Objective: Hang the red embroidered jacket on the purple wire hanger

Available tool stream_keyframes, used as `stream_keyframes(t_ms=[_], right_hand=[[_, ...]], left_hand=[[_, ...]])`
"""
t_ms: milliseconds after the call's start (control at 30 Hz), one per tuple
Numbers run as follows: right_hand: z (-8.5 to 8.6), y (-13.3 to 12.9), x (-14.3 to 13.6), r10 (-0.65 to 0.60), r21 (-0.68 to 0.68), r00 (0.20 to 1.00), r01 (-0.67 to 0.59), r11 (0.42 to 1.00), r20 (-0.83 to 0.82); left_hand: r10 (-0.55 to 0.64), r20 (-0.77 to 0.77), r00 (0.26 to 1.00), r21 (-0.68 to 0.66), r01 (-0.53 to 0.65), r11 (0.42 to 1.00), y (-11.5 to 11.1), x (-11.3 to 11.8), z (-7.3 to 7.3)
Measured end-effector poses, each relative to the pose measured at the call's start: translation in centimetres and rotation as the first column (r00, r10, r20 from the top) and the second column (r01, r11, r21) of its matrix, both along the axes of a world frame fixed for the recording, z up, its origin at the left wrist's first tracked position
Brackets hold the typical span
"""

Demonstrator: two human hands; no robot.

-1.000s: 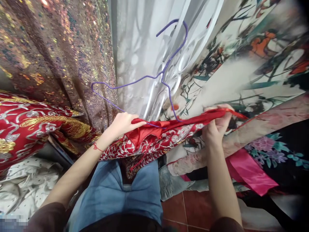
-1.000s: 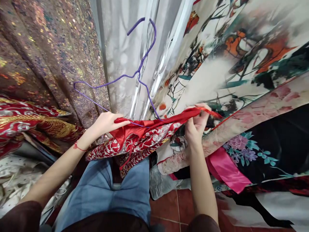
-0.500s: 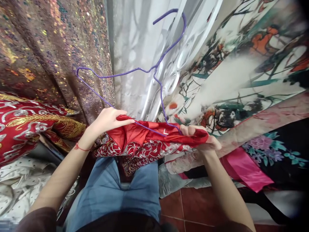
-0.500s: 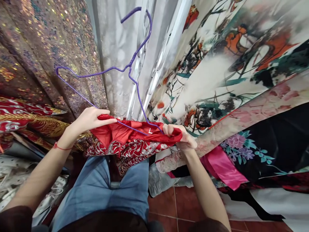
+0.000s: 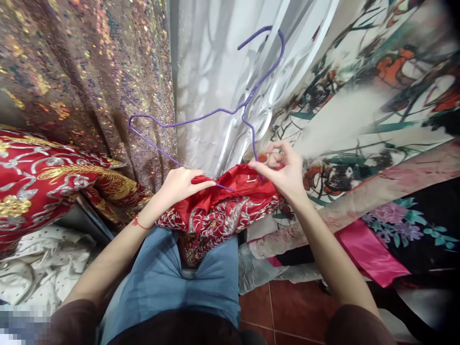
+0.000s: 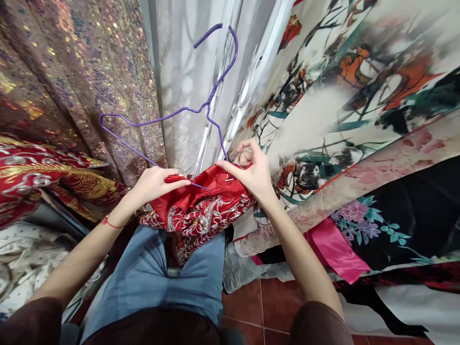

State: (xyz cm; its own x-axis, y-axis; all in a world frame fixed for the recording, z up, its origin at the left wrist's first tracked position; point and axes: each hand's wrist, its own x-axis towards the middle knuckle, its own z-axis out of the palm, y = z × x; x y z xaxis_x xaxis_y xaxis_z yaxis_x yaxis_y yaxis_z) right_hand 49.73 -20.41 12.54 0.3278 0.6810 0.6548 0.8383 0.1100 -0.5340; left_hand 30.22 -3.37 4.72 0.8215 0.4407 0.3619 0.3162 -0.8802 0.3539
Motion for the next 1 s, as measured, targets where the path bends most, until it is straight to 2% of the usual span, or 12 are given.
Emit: stream_keyframes(t_ms=[133,267,333,400,500,567,633,700,767,833,900,1000], right_hand=[[-0.9,0.2,0.3,0.037,-0.222,0.956,0.029,0.975,0.291],[-1.5,0.0,0.8,-0.034,-0.25,0.918,0.143,0.958,0.395],[-1.8,0.1,1.1,-0.07,-0.245,0.898,0.193,0.95,0.435],[-2.1,0.3,1.4,-0.081,-0.237,0.885,0.21,0.948,0.459],[-2.4,0.4,1.6,-0.09,-0.203,0.881,0.204,0.958,0.464],[-2.5,0.3,1.7,-0.095,-0.188,0.879,0.203,0.961,0.468],[-2.6,0.1,1.7,-0.095,-0.176,0.868,0.204,0.963,0.487],[-2.6,0.0,1.6,-0.098,-0.151,0.848,0.205,0.967,0.52],[-2.7,0.0,1.5,-0.105,-0.129,0.822,0.211,0.969,0.56],[-2.7,0.1,1.3,-0.128,-0.11,0.78,0.245,0.963,0.613],[-2.7,0.3,1.1,-0.165,-0.081,0.716,0.296,0.952,0.679],[-2.6,0.4,0.7,-0.221,-0.033,0.6,0.382,0.924,0.769]], left_hand=[[-0.018,0.04,0.999,0.011,0.017,1.0,1.0,-0.5,0.2],[-0.125,0.2,0.972,-0.115,0.15,0.982,3.4,-3.2,0.8],[-0.056,0.27,0.961,-0.223,0.119,0.967,4.5,-5.0,1.4],[0.047,0.229,0.972,-0.293,0.022,0.956,5.3,-6.4,2.2],[0.223,0.194,0.955,-0.284,-0.162,0.945,6.0,-6.8,3.1],[0.345,0.274,0.898,-0.245,-0.282,0.928,6.7,-6.3,2.8],[0.435,0.318,0.842,-0.235,-0.375,0.897,7.9,-5.5,1.5],[0.504,0.337,0.795,-0.335,-0.4,0.853,9.3,-4.5,-0.3],[0.559,0.404,0.725,-0.569,-0.279,0.773,10.4,-3.3,-1.7],[0.632,0.492,0.598,-0.742,-0.091,0.664,11.2,-2.1,-2.0],[0.707,0.552,0.442,-0.796,0.027,0.605,11.9,-1.0,-1.1],[0.749,0.618,0.24,-0.785,0.139,0.604,13.2,0.1,1.5]])
